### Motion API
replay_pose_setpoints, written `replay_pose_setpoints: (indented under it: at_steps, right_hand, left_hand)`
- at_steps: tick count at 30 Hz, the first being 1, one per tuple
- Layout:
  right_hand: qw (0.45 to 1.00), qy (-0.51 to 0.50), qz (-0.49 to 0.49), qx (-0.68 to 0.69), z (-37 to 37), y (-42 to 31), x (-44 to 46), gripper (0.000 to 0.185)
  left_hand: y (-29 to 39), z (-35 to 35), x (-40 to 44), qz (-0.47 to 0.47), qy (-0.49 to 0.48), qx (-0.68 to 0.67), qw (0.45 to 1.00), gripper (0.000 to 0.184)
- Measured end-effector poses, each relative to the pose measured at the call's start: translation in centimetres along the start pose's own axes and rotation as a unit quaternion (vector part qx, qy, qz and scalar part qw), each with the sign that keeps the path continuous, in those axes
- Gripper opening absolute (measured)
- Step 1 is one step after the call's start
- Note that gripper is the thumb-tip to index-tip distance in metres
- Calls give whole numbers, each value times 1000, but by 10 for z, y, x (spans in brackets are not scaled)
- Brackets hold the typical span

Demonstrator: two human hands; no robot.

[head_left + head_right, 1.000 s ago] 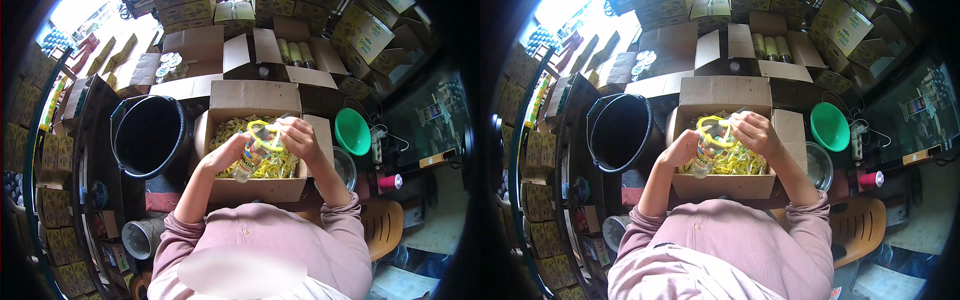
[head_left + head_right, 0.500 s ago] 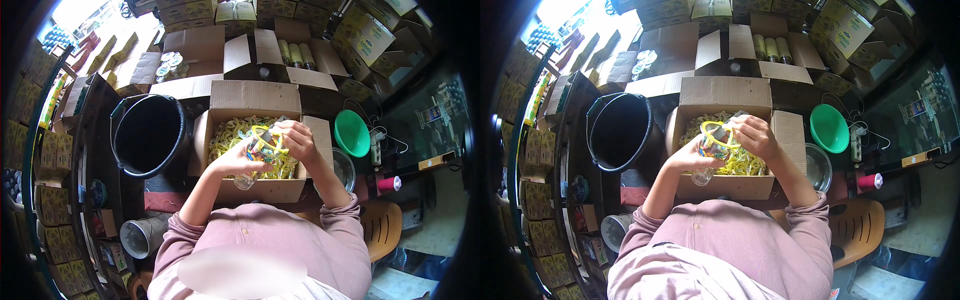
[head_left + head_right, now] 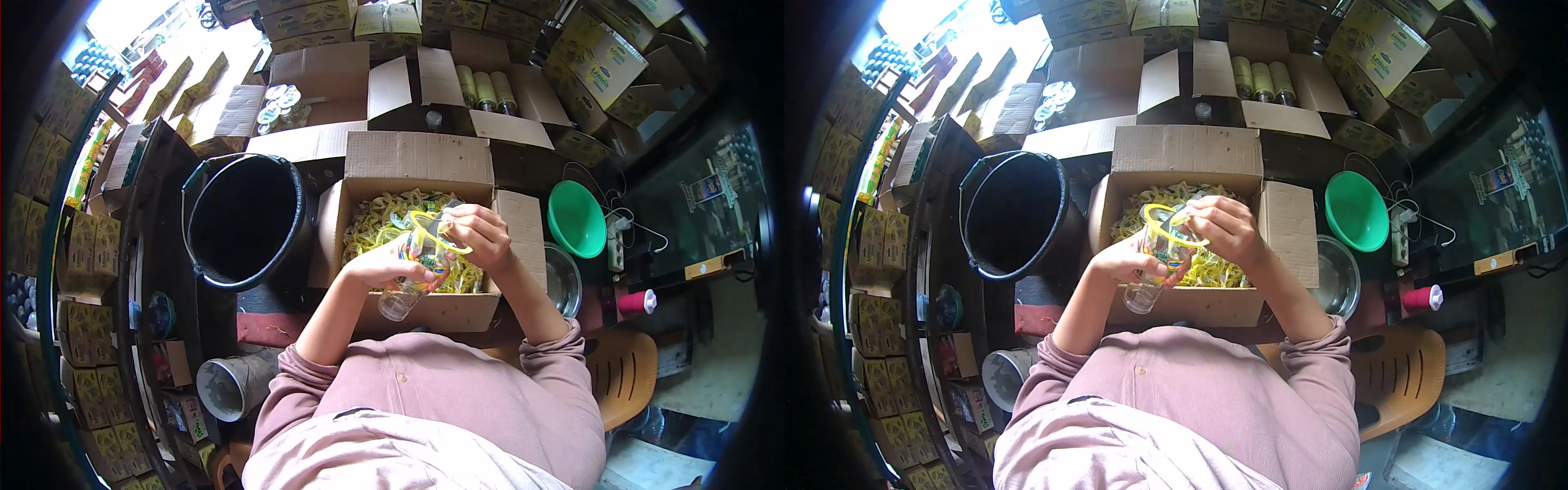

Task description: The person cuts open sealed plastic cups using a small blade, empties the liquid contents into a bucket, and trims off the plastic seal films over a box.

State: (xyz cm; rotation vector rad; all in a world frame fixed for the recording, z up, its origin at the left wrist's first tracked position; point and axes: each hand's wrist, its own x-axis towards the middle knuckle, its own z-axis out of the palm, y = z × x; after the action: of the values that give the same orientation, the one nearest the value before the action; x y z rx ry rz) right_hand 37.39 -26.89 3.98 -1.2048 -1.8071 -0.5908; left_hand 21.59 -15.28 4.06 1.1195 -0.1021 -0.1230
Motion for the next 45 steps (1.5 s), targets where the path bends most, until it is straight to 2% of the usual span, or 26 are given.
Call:
replay_pose_setpoints:
  at_steps: [2, 8, 11, 14, 18, 25, 27, 30, 31, 32, 35, 36, 37, 39, 40, 42, 45]
  right_hand:
    - [1000, 8, 5, 5, 1, -1, 0, 20]
    - [999, 12, 25, 25, 1, -5, 1, 20]
    - [998, 12, 36, 48, 2, -7, 2, 19]
    - [997, 27, 48, 62, 3, -9, 9, 21]
    - [993, 81, 63, 61, 5, -12, 19, 19]
    - [985, 109, 127, 39, 9, -4, 18, 21]
    - [987, 72, 142, -5, -2, 1, 22, 22]
    - [987, -18, 157, -15, -26, 12, 28, 23]
    - [981, -40, 192, 4, -32, 10, 34, 23]
    - [972, -63, 225, 22, -40, 6, 40, 23]
    - [931, -130, 333, 79, -55, 2, 44, 23]
    - [921, -148, 350, 85, -57, 4, 40, 23]
    - [911, -165, 367, 91, -57, 6, 39, 22]
    - [922, -184, 336, 50, -56, 5, 35, 21]
    - [927, -193, 321, 30, -57, 3, 34, 20]
    - [932, -167, 321, 22, -56, -3, 33, 19]
    - [952, -114, 283, -16, -50, -9, 30, 17]
  left_hand:
    - [-4, -4, -1, 9, -19, -56, 998, 32]
    - [-11, -2, 1, 38, -109, -168, 979, 44]
    - [-13, 3, -2, -15, -81, -219, 972, 49]
    - [-21, 11, 6, 19, -155, -299, 942, 54]
    - [-19, 11, 11, 20, -216, -358, 908, 63]
    - [-17, 0, 6, 21, -158, -307, 938, 63]
    - [-15, -5, 2, 16, -132, -287, 949, 64]
    - [-14, -22, 2, 15, -108, -177, 978, 61]
    - [-12, -29, 1, 8, -93, -137, 986, 61]
    - [-13, -44, 0, -13, -57, -25, 998, 61]
    - [32, -33, -8, -142, 68, 125, 980, 66]
    - [34, -37, -4, -72, 43, 194, 977, 65]
    - [43, -37, -6, -78, 43, 309, 947, 62]
    - [43, -41, -5, -66, 53, 386, 919, 65]
    - [44, -39, -6, -24, 69, 427, 901, 64]
    - [49, -30, -7, 60, 99, 503, 857, 64]
    - [52, -25, -7, 84, 130, 550, 821, 58]
